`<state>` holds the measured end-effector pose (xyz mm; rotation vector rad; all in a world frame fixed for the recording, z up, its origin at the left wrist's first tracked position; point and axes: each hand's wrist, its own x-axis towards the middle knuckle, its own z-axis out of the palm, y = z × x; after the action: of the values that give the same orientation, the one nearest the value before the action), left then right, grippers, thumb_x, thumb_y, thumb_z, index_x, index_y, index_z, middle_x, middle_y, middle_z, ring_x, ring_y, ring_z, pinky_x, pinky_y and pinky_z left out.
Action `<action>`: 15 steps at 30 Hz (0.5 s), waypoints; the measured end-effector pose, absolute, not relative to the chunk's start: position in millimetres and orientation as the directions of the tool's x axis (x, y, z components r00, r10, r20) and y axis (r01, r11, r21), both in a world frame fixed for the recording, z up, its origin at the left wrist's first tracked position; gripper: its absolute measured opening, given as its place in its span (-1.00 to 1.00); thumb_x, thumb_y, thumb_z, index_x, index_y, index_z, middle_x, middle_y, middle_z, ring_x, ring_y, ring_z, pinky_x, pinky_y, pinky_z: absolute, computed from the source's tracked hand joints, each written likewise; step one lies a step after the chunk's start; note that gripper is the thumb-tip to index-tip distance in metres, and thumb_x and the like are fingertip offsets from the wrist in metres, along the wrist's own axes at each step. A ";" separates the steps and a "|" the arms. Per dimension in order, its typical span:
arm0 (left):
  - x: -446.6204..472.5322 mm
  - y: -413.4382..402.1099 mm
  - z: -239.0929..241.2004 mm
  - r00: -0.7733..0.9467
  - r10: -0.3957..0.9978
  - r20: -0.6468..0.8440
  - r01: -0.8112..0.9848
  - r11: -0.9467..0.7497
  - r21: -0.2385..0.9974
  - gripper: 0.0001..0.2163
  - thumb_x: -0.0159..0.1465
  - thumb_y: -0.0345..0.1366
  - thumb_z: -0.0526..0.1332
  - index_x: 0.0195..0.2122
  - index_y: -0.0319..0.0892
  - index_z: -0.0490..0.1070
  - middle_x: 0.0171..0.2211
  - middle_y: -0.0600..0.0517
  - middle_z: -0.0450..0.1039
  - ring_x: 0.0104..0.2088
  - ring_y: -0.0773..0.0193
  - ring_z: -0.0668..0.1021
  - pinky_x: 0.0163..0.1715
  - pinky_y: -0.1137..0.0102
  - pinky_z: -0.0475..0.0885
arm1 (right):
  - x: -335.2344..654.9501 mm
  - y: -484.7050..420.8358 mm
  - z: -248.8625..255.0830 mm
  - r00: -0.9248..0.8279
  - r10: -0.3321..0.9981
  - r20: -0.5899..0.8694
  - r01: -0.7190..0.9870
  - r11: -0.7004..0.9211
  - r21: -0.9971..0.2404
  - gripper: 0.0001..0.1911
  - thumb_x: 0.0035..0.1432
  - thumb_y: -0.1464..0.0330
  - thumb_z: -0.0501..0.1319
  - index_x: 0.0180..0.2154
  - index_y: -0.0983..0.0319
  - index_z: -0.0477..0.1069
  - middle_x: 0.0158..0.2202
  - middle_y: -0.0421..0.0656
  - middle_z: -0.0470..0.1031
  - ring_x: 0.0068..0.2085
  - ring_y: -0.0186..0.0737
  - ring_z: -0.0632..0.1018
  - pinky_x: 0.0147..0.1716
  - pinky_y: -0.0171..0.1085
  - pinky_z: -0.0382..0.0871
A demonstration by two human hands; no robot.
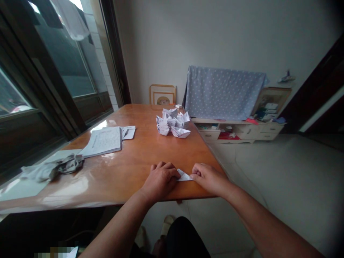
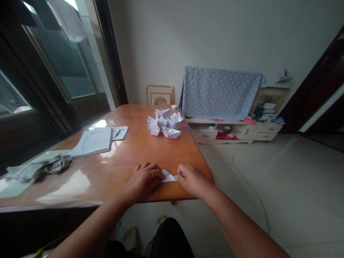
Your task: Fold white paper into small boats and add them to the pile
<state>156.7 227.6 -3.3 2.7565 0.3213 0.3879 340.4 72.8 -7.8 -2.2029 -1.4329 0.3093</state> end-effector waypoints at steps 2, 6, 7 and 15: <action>156.7 228.1 -3.5 0.936 0.273 0.220 0.180 -0.912 0.369 -0.81 0.30 -0.34 0.21 -0.16 0.07 0.57 -0.09 0.05 0.52 -0.04 0.07 0.43 -0.06 0.19 0.20 | 337.9 70.2 -7.2 0.452 0.885 0.112 0.816 -0.359 -0.453 -0.94 0.23 0.38 0.22 -0.32 0.20 0.44 -0.32 -0.20 0.49 -0.29 -0.26 0.48 -0.31 -0.33 0.26; 157.4 228.4 -3.5 0.936 0.289 0.200 0.196 -0.901 0.386 -0.82 0.30 -0.34 0.20 -0.18 0.04 0.57 -0.10 0.04 0.52 -0.04 0.06 0.44 -0.06 0.19 0.21 | 315.4 63.3 -10.8 0.292 0.911 0.289 0.925 -0.193 -0.328 -0.77 0.33 0.45 0.10 -0.09 0.18 0.49 -0.14 -0.09 0.48 -0.12 -0.17 0.49 -0.13 -0.25 0.34; 157.7 228.4 -3.5 0.936 0.290 0.200 0.195 -0.900 0.391 -0.82 0.31 -0.33 0.19 -0.18 0.04 0.57 -0.10 0.03 0.52 -0.04 0.07 0.44 -0.06 0.19 0.21 | 307.4 62.2 -12.3 0.229 0.921 0.316 0.947 -0.135 -0.292 -0.72 0.34 0.45 0.08 -0.01 0.18 0.48 -0.11 -0.07 0.48 -0.09 -0.13 0.48 -0.08 -0.22 0.35; 158.3 228.6 -3.5 0.931 0.299 0.209 0.197 -0.894 0.402 -0.84 0.33 -0.30 0.19 -0.20 0.04 0.58 -0.12 0.04 0.52 -0.04 0.07 0.44 -0.08 0.20 0.22 | 276.8 61.6 -19.9 0.069 0.933 0.354 0.990 -0.019 -0.140 -0.68 0.38 0.46 0.06 0.09 0.23 0.44 -0.03 0.00 0.51 -0.05 -0.04 0.44 0.01 -0.07 0.38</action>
<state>158.3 228.6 -3.5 2.7083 0.3619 0.3759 276.8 61.6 -19.9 -2.0083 -1.9186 -0.2298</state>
